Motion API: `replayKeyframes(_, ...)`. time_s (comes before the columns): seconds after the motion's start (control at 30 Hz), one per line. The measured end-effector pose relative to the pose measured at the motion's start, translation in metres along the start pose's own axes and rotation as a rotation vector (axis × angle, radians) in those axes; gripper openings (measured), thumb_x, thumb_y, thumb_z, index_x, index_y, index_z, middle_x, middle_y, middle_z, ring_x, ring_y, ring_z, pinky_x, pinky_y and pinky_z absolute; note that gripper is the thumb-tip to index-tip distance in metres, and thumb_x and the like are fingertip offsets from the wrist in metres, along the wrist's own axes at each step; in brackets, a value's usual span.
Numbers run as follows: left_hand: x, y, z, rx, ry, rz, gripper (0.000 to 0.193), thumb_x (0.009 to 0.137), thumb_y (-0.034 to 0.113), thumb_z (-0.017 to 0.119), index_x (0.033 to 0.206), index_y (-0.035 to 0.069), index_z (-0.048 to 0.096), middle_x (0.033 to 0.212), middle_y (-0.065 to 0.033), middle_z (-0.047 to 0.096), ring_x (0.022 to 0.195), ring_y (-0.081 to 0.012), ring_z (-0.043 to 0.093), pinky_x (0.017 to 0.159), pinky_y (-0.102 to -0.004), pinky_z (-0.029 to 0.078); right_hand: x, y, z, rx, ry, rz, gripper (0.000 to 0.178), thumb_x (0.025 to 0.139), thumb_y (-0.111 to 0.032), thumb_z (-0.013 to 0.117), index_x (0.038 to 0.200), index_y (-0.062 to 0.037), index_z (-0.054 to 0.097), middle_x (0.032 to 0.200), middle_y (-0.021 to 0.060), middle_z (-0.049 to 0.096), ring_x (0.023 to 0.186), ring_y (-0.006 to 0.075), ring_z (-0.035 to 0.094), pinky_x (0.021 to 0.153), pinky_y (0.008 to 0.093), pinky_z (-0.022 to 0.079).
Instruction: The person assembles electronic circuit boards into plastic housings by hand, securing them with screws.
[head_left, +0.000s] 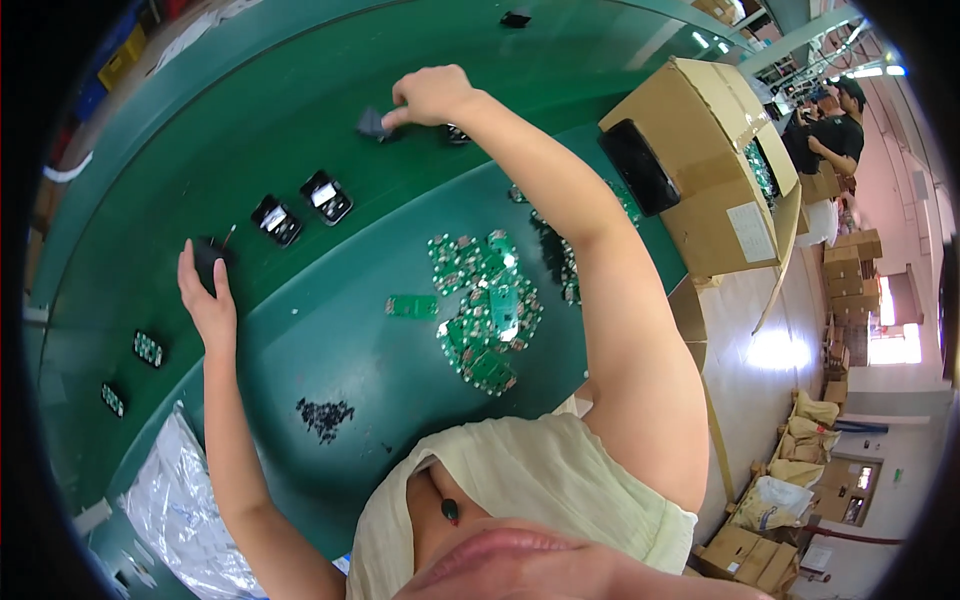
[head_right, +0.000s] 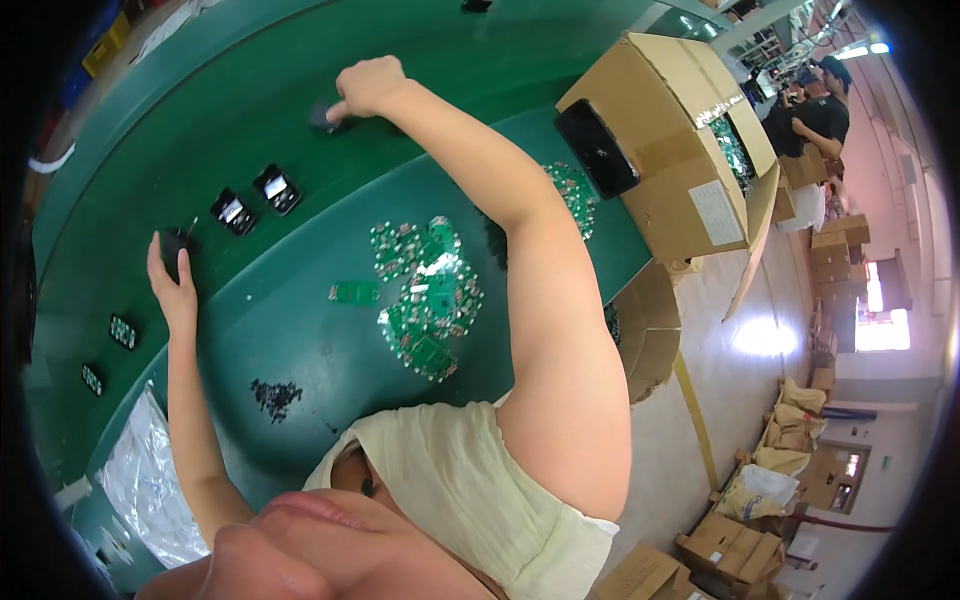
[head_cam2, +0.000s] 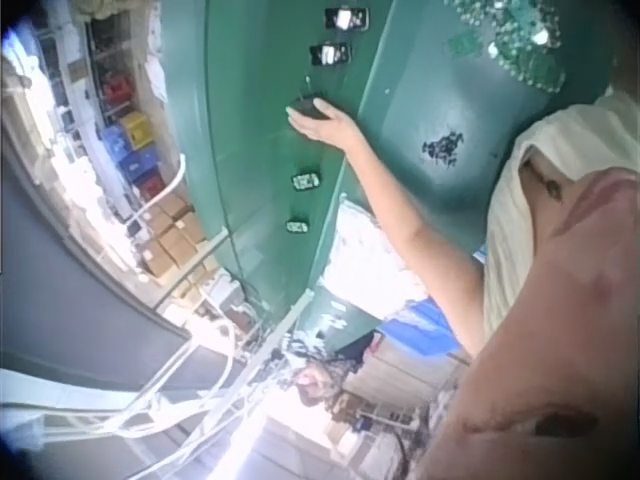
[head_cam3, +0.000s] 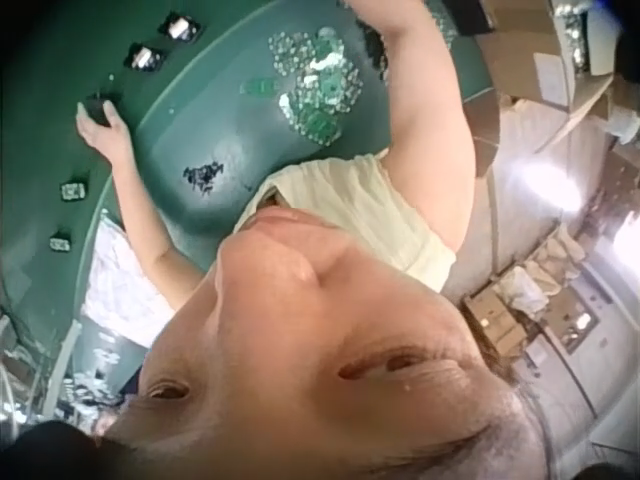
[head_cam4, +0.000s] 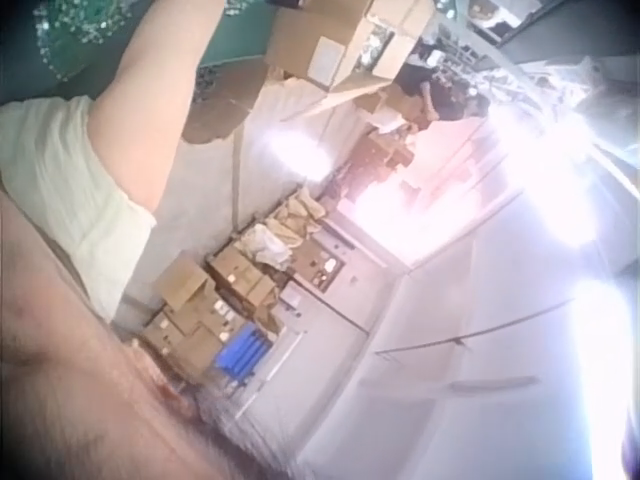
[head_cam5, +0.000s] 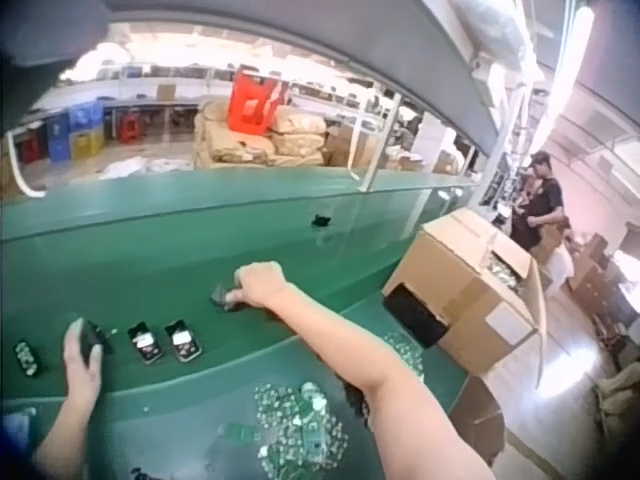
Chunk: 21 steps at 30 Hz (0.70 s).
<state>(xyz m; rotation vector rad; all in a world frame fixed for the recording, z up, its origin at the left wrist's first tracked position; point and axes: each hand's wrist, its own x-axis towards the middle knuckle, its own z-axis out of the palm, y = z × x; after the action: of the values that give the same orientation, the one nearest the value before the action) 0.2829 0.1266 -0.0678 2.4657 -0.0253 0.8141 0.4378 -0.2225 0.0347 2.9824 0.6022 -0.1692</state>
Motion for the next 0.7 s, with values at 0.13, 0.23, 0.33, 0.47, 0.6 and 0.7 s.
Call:
replayKeyframes(0.13,0.004,0.028,0.042,-0.031,-0.056,-0.021,0.044,0.089,0.026,0.049,0.13,0.013,0.039,0.134,-0.0173,0.032,0.12,-0.0335,0.037,0.099,-0.0394,0.031,0.014,0.101,0.011,0.168,0.458,0.238,0.033,0.079,-0.04,0.054,0.09,-0.0106,0.063,0.093,0.0104,0.063,0.091,0.026,0.059,0.074,0.0398,0.048)
replayKeyframes(0.23,0.003,0.057,0.047,0.018,-0.114,-0.003,0.045,0.089,0.024,0.048,0.131,0.013,0.038,0.134,-0.0158,0.033,0.12,-0.0328,0.037,0.098,-0.0383,0.033,0.046,0.173,0.044,0.085,0.489,0.341,0.03,0.081,-0.028,0.053,0.101,-0.0066,0.058,0.102,0.0105,0.059,0.097,0.0288,0.056,0.076,0.0405,0.048)
replayKeyframes(0.33,0.004,0.062,0.044,0.07,-0.134,0.007,0.044,0.089,0.02,0.047,0.131,0.013,0.037,0.135,-0.0146,0.033,0.121,-0.0322,0.037,0.098,-0.0379,0.033,0.077,0.22,0.073,-0.045,0.518,0.498,0.026,0.08,-0.024,0.053,0.101,-0.0079,0.058,0.105,0.0097,0.058,0.097,0.0282,0.055,0.077,0.0419,0.047)
replayKeyframes(0.47,0.006,0.067,0.038,0.118,-0.148,0.001,0.045,0.089,0.013,0.045,0.132,0.009,0.035,0.135,-0.0145,0.033,0.123,-0.0314,0.034,0.101,-0.0374,0.03,0.113,0.264,0.1,-0.144,0.636,0.525,0.036,0.082,-0.017,0.047,0.117,-0.0116,0.043,0.121,0.006,0.046,0.107,0.024,0.05,0.081,0.039,0.047)
replayKeyframes(0.6,0.009,0.067,0.041,0.138,-0.16,0.02,0.048,0.086,0.008,0.044,0.133,0.009,0.033,0.137,-0.0137,0.031,0.125,-0.031,0.032,0.102,-0.0382,0.027,0.144,0.3,0.121,-0.195,0.672,0.417,0.056,0.084,-0.012,0.041,0.136,-0.0209,0.022,0.133,0.0018,0.035,0.115,0.0205,0.044,0.084,0.0361,0.046)
replayKeyframes(0.7,0.009,0.071,0.047,0.123,-0.176,-0.006,0.052,0.084,0.005,0.044,0.134,0.008,0.031,0.138,-0.0136,0.03,0.126,-0.0303,0.03,0.104,-0.0384,0.025,0.153,0.32,0.125,-0.12,0.519,0.453,0.047,0.085,-0.011,0.041,0.13,-0.0212,0.034,0.132,0.0045,0.035,0.116,0.0212,0.043,0.083,0.0353,0.047)
